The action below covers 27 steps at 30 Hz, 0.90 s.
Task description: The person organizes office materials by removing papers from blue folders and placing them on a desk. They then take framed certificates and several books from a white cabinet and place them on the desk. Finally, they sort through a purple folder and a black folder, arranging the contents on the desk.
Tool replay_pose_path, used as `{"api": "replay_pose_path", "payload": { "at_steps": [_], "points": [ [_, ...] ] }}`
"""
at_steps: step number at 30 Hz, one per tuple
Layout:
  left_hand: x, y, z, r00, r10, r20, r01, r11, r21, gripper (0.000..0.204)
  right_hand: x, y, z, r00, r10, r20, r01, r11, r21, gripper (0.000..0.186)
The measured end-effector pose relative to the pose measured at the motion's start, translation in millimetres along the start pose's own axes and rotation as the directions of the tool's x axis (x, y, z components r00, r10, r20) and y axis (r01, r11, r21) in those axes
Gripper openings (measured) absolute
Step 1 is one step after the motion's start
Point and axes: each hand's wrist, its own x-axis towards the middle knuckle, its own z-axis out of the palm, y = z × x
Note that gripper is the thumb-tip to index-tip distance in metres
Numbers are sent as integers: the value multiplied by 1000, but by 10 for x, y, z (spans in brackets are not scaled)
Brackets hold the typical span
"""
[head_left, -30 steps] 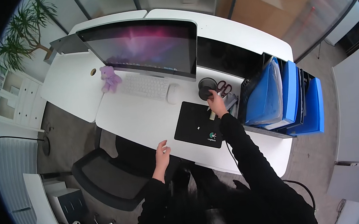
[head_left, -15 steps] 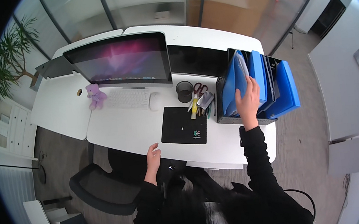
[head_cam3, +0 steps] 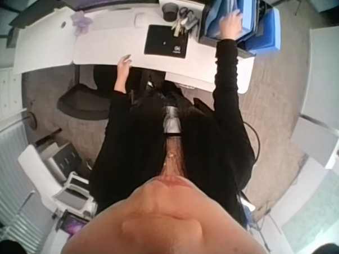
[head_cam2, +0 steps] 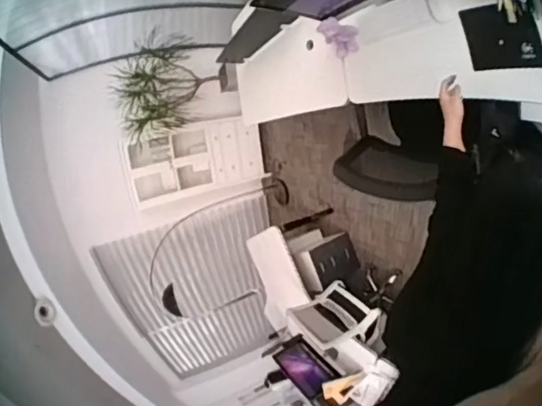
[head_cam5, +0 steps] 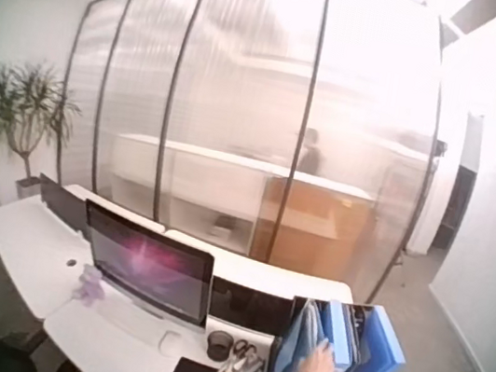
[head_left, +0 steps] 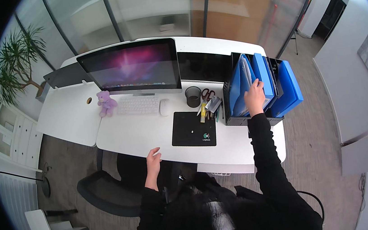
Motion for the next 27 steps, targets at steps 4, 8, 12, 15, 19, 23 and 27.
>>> {"api": "replay_pose_path", "payload": {
  "at_steps": [4, 8, 12, 15, 19, 23, 27],
  "points": [
    [-122, -60, -117, 1000, -25, 7, 24, 1000, 3, 28, 93, 8, -154, 982, 63, 178, -47, 994, -95, 31],
    [-106, -46, -62, 998, 6, 67, -3, 999, -38, 26, 0, 192, 37, 969, 27, 245, 0, 994, -107, 17],
    [-148, 56, -22, 994, 53, 95, -47, 997, -62, 24, -117, 306, 65, 971, 60, 232, -75, 996, 55, 18],
    [-146, 130, 14, 984, 106, 144, -100, 994, -48, 23, -157, 403, -102, 989, 48, 140, -82, 966, 246, 22],
    [-99, 181, 160, 949, 234, 210, -232, 972, -31, 24, -157, 358, -694, 991, 44, 125, -101, 861, 499, 25],
    [-183, 546, 419, 925, 244, 292, -292, 947, 134, 28, -181, 369, -1329, 992, 47, 119, -120, 669, 734, 24],
    [-208, 833, 669, 854, 390, 345, -487, 834, 261, 43, -257, 418, -1888, 989, 4, 149, -121, 607, 786, 22]
  ]
}}
